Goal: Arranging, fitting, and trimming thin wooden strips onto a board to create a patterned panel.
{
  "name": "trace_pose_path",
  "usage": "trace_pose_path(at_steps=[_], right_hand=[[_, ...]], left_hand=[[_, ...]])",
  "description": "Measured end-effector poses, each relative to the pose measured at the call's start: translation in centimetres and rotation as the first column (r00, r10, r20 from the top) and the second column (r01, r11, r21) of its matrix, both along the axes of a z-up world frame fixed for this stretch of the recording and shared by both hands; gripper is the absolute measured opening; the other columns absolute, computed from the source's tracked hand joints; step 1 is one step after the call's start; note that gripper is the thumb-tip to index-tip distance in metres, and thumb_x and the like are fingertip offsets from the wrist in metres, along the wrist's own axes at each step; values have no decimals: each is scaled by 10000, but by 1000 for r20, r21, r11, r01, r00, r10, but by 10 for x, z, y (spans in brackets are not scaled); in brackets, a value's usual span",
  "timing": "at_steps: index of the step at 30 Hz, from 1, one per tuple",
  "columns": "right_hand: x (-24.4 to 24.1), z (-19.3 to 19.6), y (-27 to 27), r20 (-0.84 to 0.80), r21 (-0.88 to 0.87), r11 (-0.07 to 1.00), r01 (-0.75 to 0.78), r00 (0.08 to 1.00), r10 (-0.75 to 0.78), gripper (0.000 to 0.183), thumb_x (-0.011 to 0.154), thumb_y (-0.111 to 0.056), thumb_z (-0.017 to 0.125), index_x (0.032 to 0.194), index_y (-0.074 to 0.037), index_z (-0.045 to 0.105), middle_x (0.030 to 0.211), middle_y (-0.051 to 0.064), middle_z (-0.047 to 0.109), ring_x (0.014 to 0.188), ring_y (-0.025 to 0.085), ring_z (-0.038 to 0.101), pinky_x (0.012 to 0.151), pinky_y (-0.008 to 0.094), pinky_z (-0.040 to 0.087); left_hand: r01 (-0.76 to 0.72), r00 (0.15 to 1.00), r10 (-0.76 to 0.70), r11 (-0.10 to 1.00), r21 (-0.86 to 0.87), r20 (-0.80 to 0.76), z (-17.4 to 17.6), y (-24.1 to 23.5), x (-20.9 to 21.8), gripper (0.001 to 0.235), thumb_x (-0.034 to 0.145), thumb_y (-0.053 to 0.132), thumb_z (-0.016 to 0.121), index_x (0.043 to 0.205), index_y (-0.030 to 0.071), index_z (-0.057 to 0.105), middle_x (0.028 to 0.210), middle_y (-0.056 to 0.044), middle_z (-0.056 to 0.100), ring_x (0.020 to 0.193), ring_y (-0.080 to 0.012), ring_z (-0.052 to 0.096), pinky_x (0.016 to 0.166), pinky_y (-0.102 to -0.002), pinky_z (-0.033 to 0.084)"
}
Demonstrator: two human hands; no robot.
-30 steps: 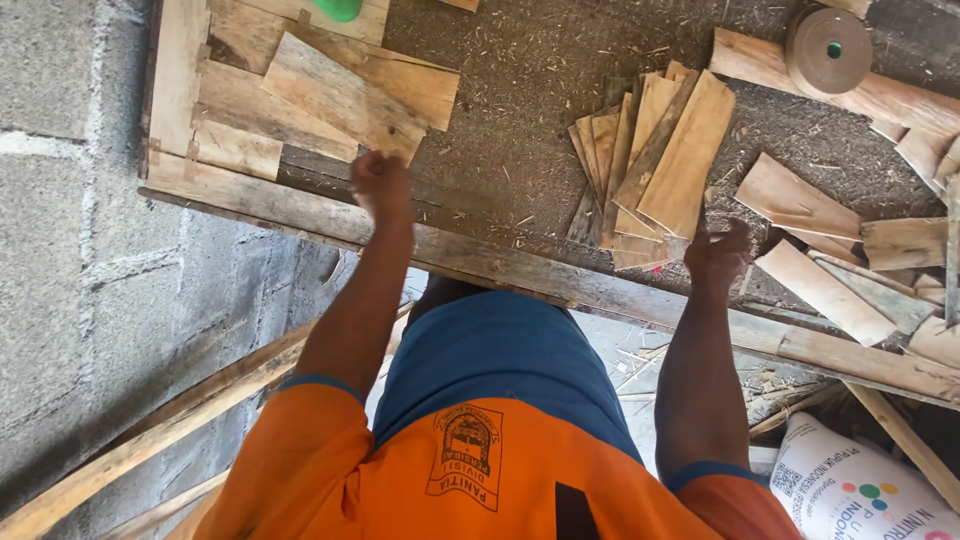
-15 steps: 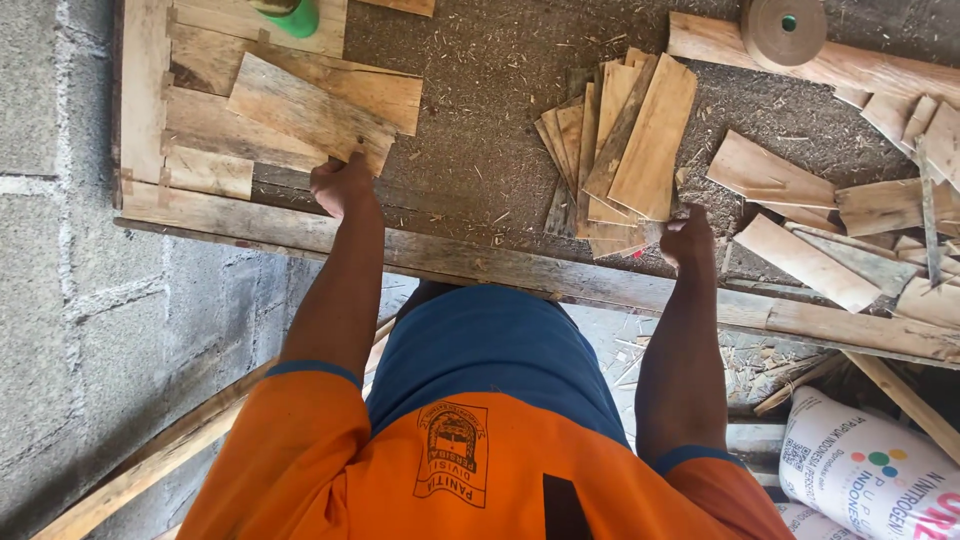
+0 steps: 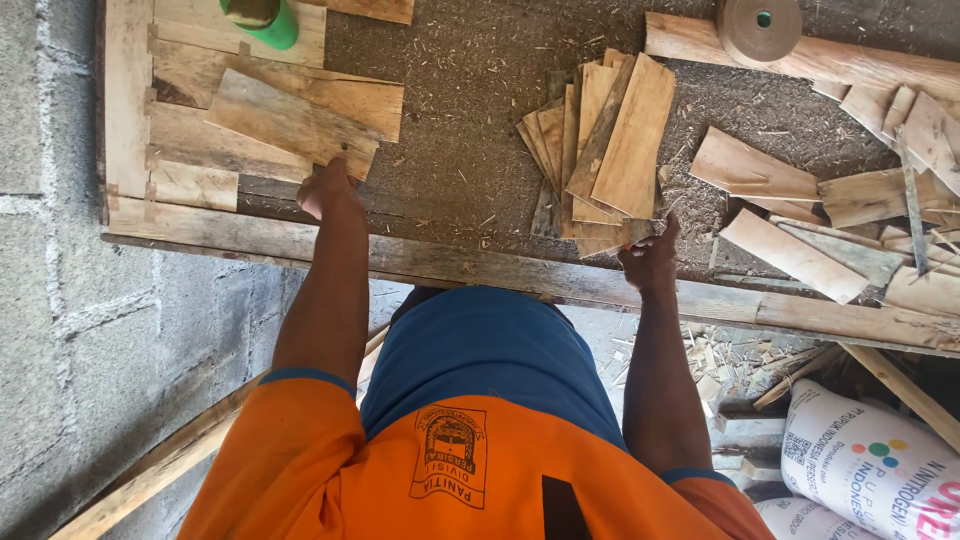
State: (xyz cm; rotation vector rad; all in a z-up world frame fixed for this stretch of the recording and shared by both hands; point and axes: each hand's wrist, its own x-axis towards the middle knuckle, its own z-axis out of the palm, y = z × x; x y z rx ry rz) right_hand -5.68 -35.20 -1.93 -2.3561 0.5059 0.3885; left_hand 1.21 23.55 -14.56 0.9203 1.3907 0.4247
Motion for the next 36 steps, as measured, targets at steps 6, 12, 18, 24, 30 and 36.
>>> trace_pose_path(at_steps=[6,12,18,24,30,36], right_hand=[[-12,-8,4,187,-9,1000,-2,982,4,786,840,-186,861,1443,1,394,999,95,697,872,194,704,779,339,593],[-13,-54,-18,196,208,962,176,956,-218,416,853,-183,857,1153,9,642,955,59,715,833,132,664,744,275,561],[-10,-51,-28,-58,477,737,478,854,-516,126,941,-92,714,1039,-13,707,874,60,729,682,130,662,569,277,552],[-7,-22,-47,-19,225,827,515,851,-524,205,1037,-201,660,1090,-11,720,801,69,721,594,133,658,443,293,477],[-9,5,-69,-8,50,812,582,813,-583,227,1051,-215,641,1122,-12,711,758,76,690,547,170,637,401,348,443],[-19,-88,-164,149,390,648,654,650,-745,241,991,-154,652,1134,36,691,920,143,736,656,204,709,540,331,645]], left_hand=[[83,986,-56,983,-165,160,65,-30,-19,230,800,-14,848,854,57,636,761,-79,740,564,-169,656,422,-276,457],[195,928,-150,976,-101,342,97,-73,-47,280,807,-66,788,963,94,619,855,-78,740,643,-183,737,504,-313,609],[295,907,-192,925,-241,375,45,-89,-69,228,909,23,707,1089,110,596,1017,-85,716,809,-203,749,648,-350,660],[388,899,-300,884,-261,319,44,-113,-78,234,924,-33,716,1072,93,586,1011,-101,694,849,-233,717,702,-364,649],[429,878,-319,854,-293,358,39,-134,-80,257,875,-79,691,1031,76,559,979,-100,673,867,-250,721,756,-416,683],[489,839,-347,818,-302,419,36,-161,-83,248,867,-69,744,999,66,584,953,-96,670,833,-232,715,747,-410,678]])
